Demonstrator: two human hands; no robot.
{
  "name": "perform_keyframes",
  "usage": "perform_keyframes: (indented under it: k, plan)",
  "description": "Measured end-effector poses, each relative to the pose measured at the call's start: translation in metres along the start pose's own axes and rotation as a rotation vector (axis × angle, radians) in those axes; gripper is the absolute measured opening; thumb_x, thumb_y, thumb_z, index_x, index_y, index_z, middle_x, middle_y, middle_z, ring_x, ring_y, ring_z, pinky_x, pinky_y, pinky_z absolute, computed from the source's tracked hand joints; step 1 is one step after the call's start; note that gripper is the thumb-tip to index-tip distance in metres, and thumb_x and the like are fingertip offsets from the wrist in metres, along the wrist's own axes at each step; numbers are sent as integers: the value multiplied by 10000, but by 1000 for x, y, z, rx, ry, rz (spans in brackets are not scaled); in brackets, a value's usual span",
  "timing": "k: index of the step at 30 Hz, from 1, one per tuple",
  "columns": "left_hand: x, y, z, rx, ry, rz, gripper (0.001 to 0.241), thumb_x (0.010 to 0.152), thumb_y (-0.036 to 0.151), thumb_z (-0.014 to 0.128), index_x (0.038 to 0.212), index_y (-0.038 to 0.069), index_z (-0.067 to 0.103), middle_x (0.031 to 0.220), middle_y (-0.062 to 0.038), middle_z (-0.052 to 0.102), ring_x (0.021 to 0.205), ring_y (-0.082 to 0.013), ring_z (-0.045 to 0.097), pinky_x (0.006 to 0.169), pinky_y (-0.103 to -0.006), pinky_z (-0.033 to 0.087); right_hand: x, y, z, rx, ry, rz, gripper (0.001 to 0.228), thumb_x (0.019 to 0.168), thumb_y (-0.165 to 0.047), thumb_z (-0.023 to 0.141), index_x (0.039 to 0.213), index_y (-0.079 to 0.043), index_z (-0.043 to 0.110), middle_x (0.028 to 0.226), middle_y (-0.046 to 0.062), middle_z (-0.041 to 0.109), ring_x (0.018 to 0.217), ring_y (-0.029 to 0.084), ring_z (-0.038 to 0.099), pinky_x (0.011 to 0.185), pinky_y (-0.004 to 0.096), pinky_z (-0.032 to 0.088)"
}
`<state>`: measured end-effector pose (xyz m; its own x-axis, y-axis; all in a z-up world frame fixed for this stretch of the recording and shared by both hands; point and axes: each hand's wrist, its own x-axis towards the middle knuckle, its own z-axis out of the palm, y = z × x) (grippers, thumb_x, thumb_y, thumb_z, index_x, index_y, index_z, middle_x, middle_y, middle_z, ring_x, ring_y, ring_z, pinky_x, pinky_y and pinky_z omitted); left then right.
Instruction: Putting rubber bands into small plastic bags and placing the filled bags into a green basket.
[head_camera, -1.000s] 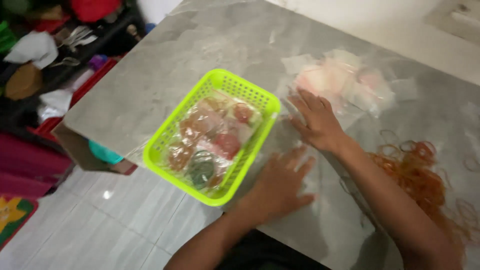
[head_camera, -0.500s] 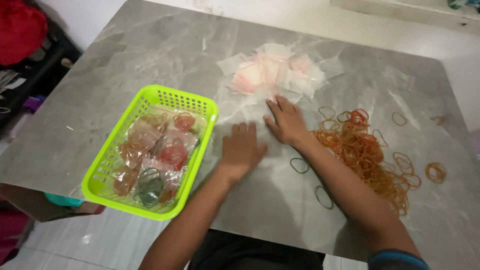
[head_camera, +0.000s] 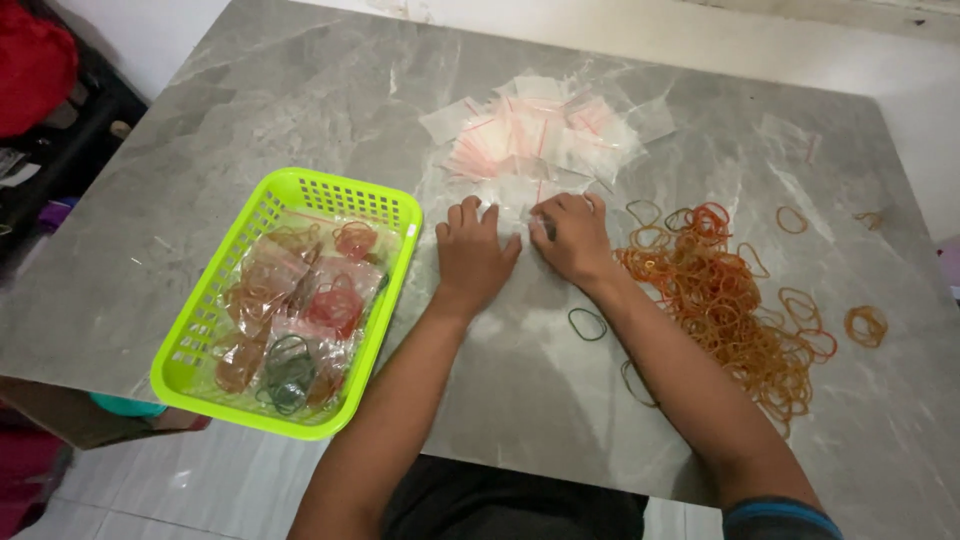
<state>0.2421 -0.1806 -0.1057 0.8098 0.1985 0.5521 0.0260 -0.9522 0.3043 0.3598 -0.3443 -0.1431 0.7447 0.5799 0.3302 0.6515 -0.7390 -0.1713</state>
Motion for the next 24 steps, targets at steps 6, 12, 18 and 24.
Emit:
perform_keyframes:
  k: [6,12,18,24]
  plan:
    - [2,-10,16,-101,43,-7,233,798,263,753,916,75,682,1172,-156,601,1150,-348,566,836,-491,464,-5,-22,-33,73,-55,31,310,996,-307,581,1260,-211,712,1341,102,631,1314,259,560,1205,511,207]
    - [-1,-17,33,-54,63,46,127,861,199,746,829,174,626,986,-35,649,1131,-265,623,935,-509,454,-6,-22,-39,185,-72,40,246,1013,-335,628,1165,-183,745,1376,116,633,1358,287,541,1213,556,168]
    - [0,-4,1,-76,-12,98,225,852,271,737,1026,130,717,965,-60,628,1033,-272,622,936,-535,436,-8,-22,-41,240,-23,57,329,960,-361,665,1217,-158,708,1165,128,732,1169,303,650,1202,587,150]
    - [-2,-6,10,-85,30,135,143,807,248,783,886,139,737,922,-47,613,993,-252,616,924,-504,456,-11,-18,-47,115,-69,135,471,990,-469,598,1312,-132,668,1226,116,702,1207,280,626,1192,588,147]
